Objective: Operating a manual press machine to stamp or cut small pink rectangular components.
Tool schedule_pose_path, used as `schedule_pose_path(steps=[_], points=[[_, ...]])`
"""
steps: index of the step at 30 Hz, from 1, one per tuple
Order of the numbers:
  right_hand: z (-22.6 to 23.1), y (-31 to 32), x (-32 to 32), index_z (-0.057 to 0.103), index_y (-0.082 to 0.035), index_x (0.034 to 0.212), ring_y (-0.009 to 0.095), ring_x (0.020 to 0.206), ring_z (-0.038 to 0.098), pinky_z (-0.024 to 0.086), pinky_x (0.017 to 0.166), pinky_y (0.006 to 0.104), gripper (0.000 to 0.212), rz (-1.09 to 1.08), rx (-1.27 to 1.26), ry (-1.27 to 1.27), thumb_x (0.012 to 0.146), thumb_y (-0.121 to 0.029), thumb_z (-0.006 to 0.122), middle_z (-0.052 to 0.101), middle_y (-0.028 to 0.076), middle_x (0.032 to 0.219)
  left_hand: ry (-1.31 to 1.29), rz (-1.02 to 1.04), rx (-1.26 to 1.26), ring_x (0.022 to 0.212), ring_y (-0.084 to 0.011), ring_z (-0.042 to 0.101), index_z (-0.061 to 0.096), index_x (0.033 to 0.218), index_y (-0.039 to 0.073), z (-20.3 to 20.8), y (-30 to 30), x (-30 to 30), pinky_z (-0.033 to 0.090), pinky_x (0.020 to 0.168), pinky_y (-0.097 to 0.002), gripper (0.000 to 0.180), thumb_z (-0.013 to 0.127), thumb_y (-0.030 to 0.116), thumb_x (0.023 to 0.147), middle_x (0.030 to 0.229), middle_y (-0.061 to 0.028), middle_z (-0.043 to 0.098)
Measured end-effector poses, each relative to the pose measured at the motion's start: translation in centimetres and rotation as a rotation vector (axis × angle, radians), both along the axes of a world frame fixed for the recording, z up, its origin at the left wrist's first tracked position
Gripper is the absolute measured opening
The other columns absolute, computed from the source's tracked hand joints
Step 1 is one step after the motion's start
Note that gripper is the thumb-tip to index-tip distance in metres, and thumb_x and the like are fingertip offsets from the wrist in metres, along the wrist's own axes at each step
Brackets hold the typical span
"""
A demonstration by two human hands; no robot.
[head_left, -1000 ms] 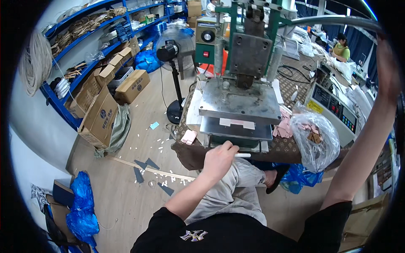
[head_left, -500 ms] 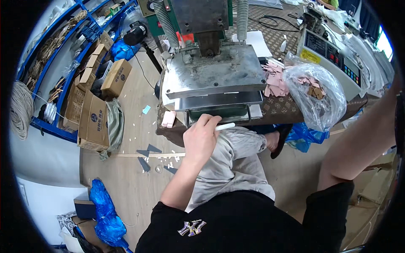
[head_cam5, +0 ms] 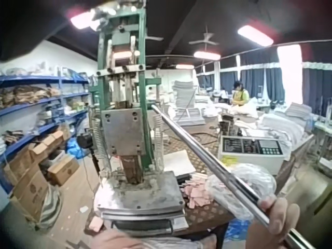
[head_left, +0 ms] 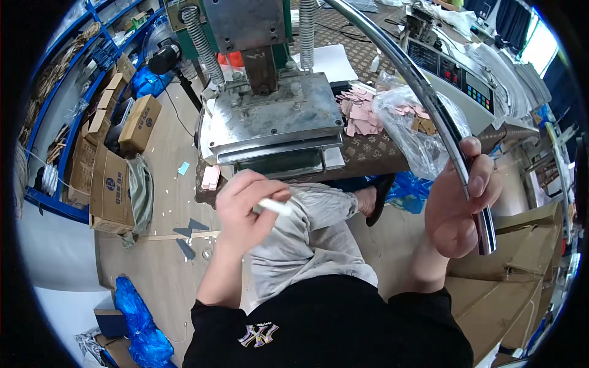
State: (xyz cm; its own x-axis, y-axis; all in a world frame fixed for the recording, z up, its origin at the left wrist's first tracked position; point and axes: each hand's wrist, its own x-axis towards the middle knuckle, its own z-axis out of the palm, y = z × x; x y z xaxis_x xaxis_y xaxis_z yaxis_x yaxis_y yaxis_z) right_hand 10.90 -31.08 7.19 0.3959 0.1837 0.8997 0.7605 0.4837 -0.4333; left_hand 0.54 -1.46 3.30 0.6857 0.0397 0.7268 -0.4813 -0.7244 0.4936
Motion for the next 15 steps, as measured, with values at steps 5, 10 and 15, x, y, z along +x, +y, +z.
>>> schedule_pose_path(steps=[5, 10, 15], points=[[-0.4, 0.3, 0.1, 0.058, -0.023, 0.115, 0.036, 0.150, 0.030, 0.015, 0.125, 0.0505, 0.028, -0.007, 0.041, -0.030, 0.092, -0.037, 0.067, 0.053, -0.005, 0.126, -0.518, -0.580, -0.075, 0.061, -0.0153, 0.039, 0.062, 0.080, 0.015, 8.7, 0.8, -5.4, 0.031, 0.056, -0.0279, 0.042, 0.062, 0.052, 0.099, 0.066, 0.0024, 0.043], [-1.0, 0.0, 0.3, 0.058, -0.023, 0.119, 0.038, 0.152, 0.028, 0.022, 0.123, 0.0544, 0.029, -0.046, 0.081, -0.029, 0.093, -0.036, 0.065, 0.053, -0.004, 0.130, -0.388, -0.661, 0.184, 0.064, -0.0152, 0.036, 0.066, 0.097, 0.018, 13.4, 0.2, -7.4, 0.026, 0.052, -0.0325, 0.023, 0.066, 0.041, 0.091, 0.080, 0.0027, 0.047], [-0.8, -0.7, 0.9, 0.059, -0.023, 0.122, 0.038, 0.153, 0.027, 0.027, 0.122, 0.0562, 0.032, -0.046, 0.024, -0.094, 0.093, -0.035, 0.065, 0.053, -0.004, 0.134, -0.365, -0.643, 0.241, 0.065, -0.0142, 0.036, 0.066, 0.098, 0.018, 13.3, 0.0, -7.1, 0.025, 0.053, -0.0310, 0.021, 0.064, 0.039, 0.094, 0.079, 0.0027, 0.046]])
